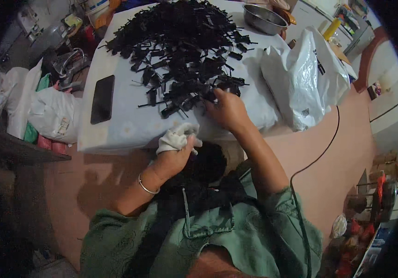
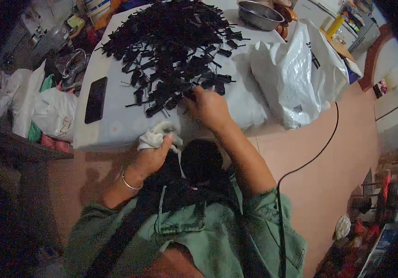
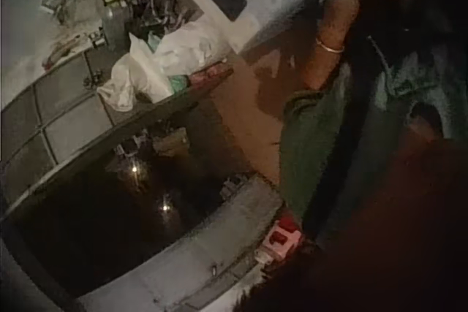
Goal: Wiping down small black plastic components with a cloth at a workstation.
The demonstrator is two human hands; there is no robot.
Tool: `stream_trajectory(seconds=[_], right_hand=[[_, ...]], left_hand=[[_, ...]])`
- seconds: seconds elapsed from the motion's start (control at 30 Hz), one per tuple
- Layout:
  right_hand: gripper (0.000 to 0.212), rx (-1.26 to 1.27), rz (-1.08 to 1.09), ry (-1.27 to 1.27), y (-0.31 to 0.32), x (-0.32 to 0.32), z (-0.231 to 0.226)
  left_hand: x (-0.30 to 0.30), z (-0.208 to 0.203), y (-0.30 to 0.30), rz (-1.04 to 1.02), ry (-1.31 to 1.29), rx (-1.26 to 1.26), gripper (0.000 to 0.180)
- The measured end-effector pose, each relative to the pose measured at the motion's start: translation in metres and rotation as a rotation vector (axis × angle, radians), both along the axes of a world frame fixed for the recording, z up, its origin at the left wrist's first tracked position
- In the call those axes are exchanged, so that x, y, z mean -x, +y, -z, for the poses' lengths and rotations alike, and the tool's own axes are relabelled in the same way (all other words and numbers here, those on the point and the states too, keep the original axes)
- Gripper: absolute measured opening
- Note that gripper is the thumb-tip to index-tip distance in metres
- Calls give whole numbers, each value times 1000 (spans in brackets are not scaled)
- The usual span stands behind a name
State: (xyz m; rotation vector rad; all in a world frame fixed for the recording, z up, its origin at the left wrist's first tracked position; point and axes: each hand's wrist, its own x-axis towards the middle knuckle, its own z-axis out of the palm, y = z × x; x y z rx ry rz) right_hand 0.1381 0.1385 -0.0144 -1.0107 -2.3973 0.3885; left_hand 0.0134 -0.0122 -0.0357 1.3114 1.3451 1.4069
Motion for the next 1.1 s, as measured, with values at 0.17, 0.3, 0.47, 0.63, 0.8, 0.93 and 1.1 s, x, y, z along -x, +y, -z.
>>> stream_trajectory(seconds=[0.17, 0.3, 0.47, 0.63, 0.8, 0.93, 1.1], right_hand=[[22, 466, -29, 72, -42, -21, -22], [23, 520, -344, 201, -58, -28, 1], [22, 525, -196, 216, -70, -36, -15], [24, 18, -494, 388, -93, -30, -15], [12, -15, -144, 453, -91, -28, -11], [19, 431, -152, 533, -85, -30, -6], [22, 513, -271, 369, -89, -35, -11]], left_hand=[[3, -6, 12, -66, 89, -96, 25], [-5, -18, 7, 83, -125, 27, 22], [2, -29, 2, 67, -293, 176, 22], [-3, -2, 9, -95, 137, -200, 10], [-19, -19, 0, -22, 56, -180, 15], [-17, -43, -12, 153, -128, 213, 21], [-21, -37, -15, -66, 215, 33, 20]])
